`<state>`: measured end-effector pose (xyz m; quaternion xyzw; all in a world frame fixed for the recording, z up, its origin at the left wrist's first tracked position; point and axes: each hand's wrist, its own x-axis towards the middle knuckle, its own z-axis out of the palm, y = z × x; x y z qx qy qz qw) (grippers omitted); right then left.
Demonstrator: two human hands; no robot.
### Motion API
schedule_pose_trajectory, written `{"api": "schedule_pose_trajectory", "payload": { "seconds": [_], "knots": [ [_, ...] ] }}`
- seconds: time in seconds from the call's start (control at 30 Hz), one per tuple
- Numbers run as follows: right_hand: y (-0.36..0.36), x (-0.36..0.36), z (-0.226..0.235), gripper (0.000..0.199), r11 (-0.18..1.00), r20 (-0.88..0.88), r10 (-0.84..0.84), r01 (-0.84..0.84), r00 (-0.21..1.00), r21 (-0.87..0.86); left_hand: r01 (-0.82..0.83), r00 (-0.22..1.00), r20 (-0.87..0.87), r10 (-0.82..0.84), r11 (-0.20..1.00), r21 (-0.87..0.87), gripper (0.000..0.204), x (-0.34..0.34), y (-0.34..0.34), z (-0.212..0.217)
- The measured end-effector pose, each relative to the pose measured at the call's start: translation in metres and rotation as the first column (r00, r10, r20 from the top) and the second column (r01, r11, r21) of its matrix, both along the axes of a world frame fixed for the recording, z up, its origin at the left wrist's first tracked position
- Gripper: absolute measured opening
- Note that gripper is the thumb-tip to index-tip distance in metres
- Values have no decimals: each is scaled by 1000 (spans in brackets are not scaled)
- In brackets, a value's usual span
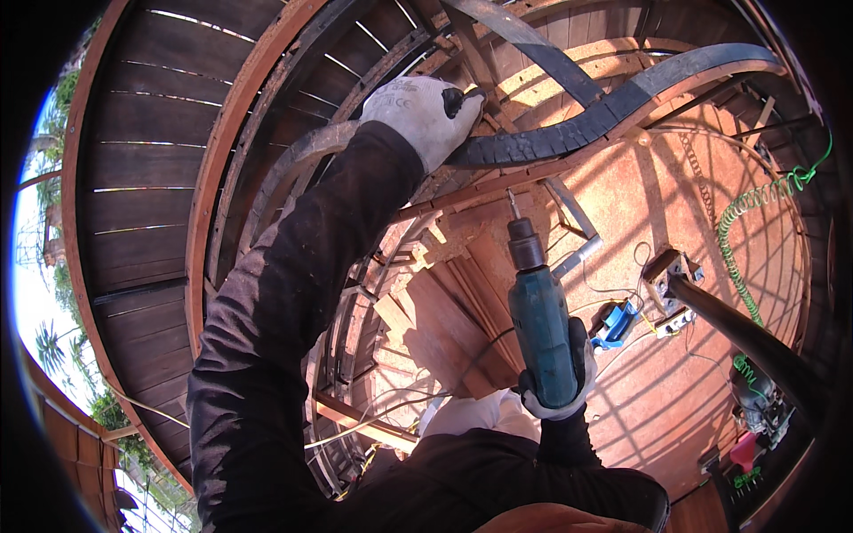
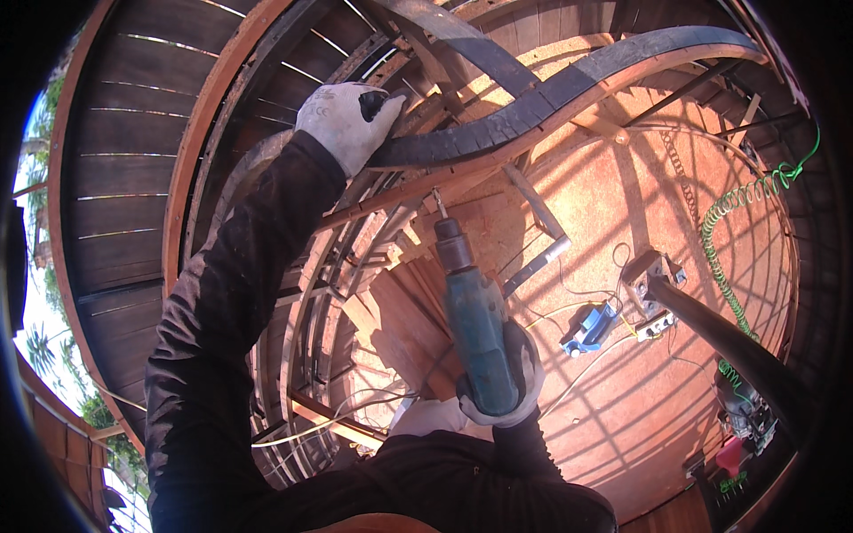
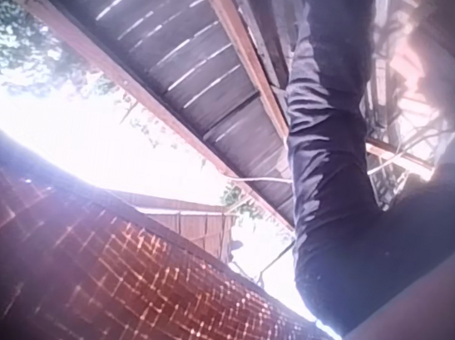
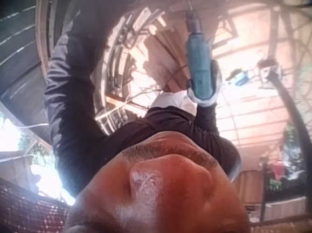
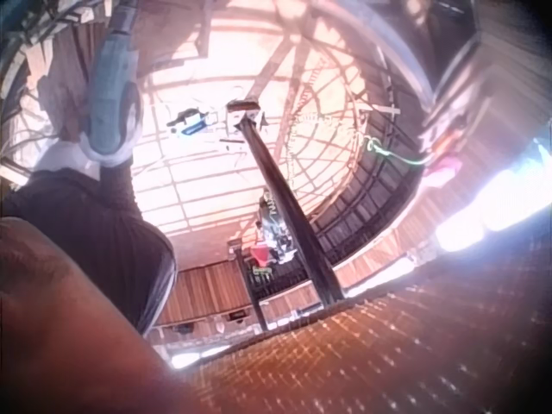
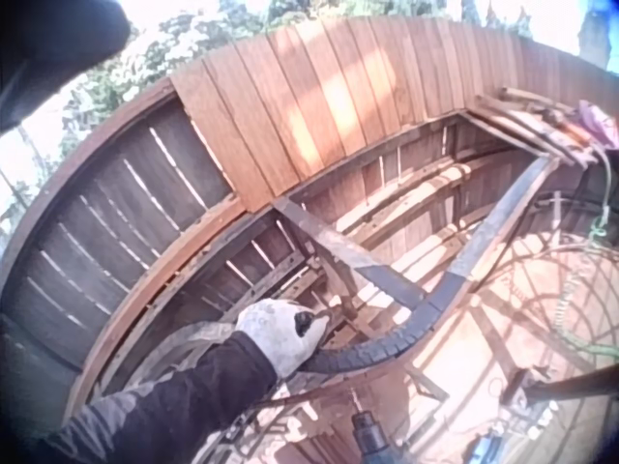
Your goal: The person uses a cordless drill to fasten curved wooden pieces to a circular wooden framework. They position the wood, drill screws, and occasionally use a hammer to adjust the fit of the components.
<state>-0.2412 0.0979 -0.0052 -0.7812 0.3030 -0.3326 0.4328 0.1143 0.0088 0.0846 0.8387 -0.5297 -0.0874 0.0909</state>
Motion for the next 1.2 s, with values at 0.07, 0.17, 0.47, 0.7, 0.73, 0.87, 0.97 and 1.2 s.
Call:
{"api": "schedule_pose_trajectory", "payload": {
  "seconds": [0.07, 0.17, 0.47, 0.7, 0.73, 0.87, 0.97, 1.2],
  "knots": [
    [1, 0, -1, 91, 1000, 10, -1, 1, 1000, 13, 3, 1000, 0, -3, 1000, 1, 38, 0, 0, 1],
    [1, -1, -2, 92, 1000, 9, 0, 0, 1000, 27, 5, 1000, -1, -5, 1000, -6, 38, -1, 1, 1],
    [-4, -2, 1, 91, 1000, -6, 18, -18, 1000, 22, 6, 1000, -5, -6, 1000, -12, 37, 0, 0, -1],
    [-8, -2, 3, 89, 999, -15, 33, -32, 999, 42, 4, 1000, -24, -4, 1000, -1, 37, 1, 1, 1],
    [-8, -1, 4, 89, 999, -21, 31, -31, 999, 33, 9, 1000, -29, -8, 1000, 17, 37, 2, 0, 2],
    [-6, -1, 3, 89, 1000, -8, 21, -21, 1000, -10, -3, 1000, -21, 3, 1000, -18, 38, -1, 1, 0],
    [-2, -2, -1, 90, 1000, 27, 18, -18, 999, -4, 8, 1000, -16, -8, 999, -34, 38, 1, 1, -2],
    [-3, -4, 2, 99, 999, -80, 45, -44, 996, 18, 19, 1000, -17, -19, 1000, -13, 37, 2, 1, -2]
  ]
}}
